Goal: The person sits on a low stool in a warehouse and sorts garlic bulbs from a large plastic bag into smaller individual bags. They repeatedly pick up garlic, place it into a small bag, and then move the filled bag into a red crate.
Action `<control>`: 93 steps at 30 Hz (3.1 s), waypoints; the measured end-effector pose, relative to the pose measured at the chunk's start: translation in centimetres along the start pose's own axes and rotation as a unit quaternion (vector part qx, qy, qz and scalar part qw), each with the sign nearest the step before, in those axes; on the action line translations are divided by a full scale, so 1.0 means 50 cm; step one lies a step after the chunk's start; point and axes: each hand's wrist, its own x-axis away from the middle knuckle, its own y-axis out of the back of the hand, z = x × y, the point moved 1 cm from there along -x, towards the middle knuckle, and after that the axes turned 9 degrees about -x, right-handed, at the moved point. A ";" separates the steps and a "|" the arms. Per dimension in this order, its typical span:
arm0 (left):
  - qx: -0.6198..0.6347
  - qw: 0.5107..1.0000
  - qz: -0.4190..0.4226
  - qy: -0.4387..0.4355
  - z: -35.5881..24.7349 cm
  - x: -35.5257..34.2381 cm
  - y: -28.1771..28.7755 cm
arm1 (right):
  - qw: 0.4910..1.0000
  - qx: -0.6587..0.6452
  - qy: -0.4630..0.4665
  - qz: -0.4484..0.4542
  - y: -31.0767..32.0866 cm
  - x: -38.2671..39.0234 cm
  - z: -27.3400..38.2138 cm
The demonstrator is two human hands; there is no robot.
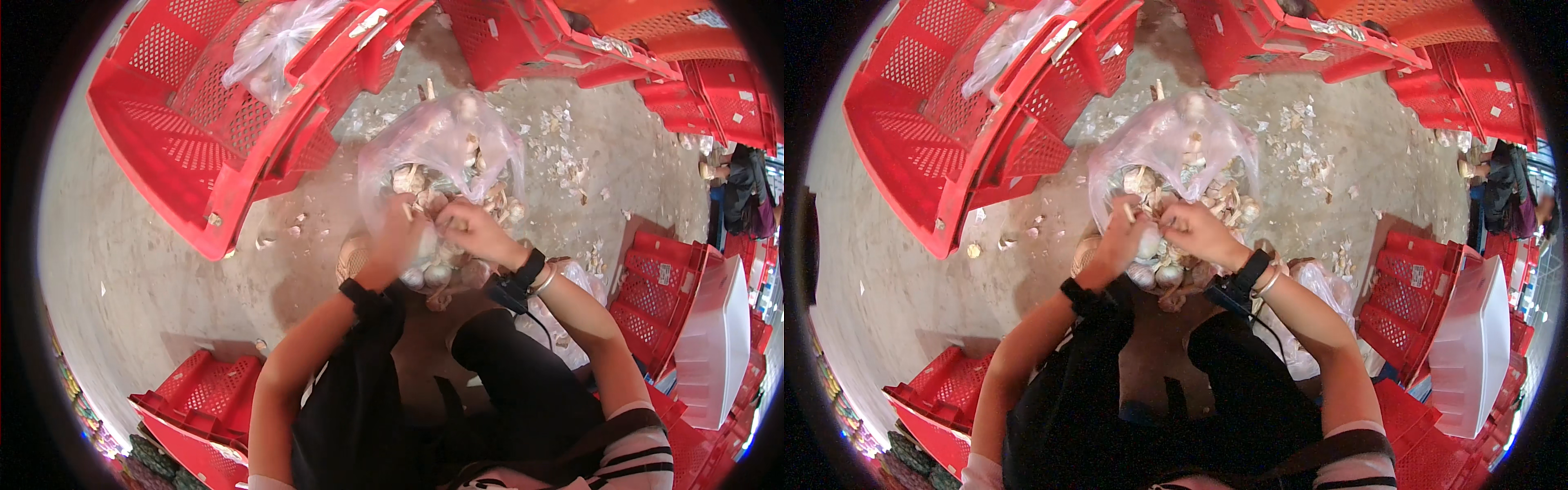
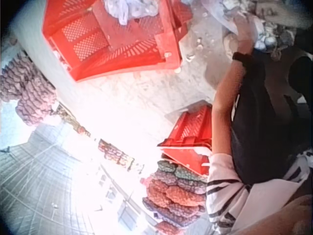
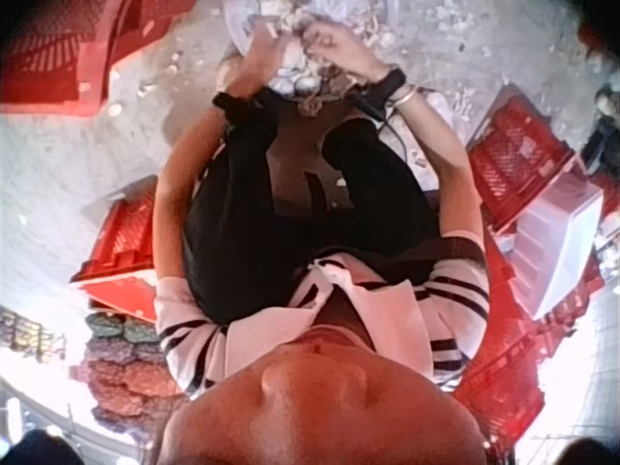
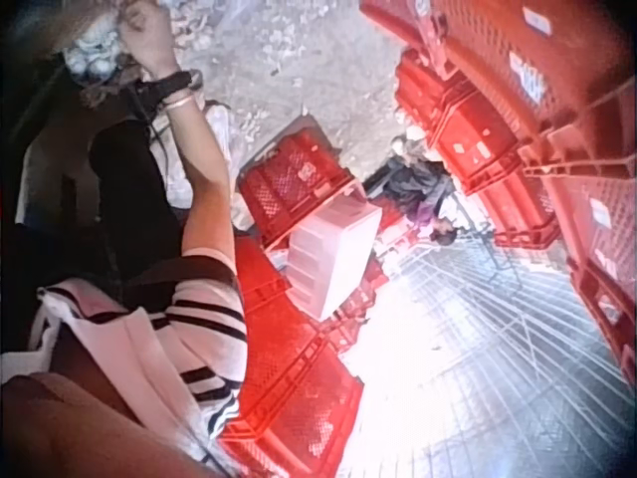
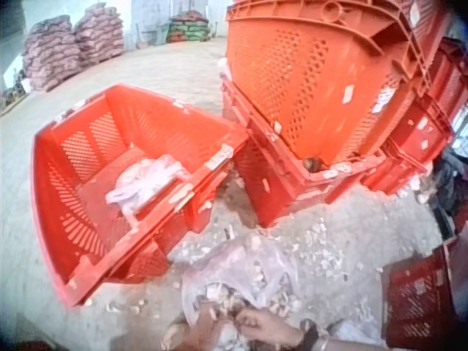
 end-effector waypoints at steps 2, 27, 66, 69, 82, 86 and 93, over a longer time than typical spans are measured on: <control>-0.170 0.976 -0.064 -0.120 0.008 0.026 -0.022 | 0.993 0.079 0.087 0.016 -0.008 -0.015 -0.001; 0.431 0.874 0.217 0.054 -0.099 -0.028 0.055 | 0.877 -0.424 -0.196 -0.110 0.093 -0.077 0.035; -0.483 0.855 0.152 -0.108 -0.069 -0.206 0.005 | 0.908 0.393 -0.046 -0.140 0.113 -0.154 -0.168; -0.438 0.868 0.038 -0.232 0.037 -0.267 0.036 | 0.909 0.394 -0.042 -0.130 0.073 -0.180 -0.117; 0.084 0.973 0.146 -0.156 -0.118 -0.062 0.078 | 0.851 -0.480 -0.161 -0.142 0.101 -0.033 0.006; 0.473 0.831 0.257 0.141 -0.160 0.017 0.064 | 0.705 -0.663 -0.204 -0.149 0.063 0.020 0.067; 0.484 0.838 0.202 0.149 -0.192 0.035 0.049 | 0.726 -0.665 -0.154 -0.089 0.040 0.048 0.103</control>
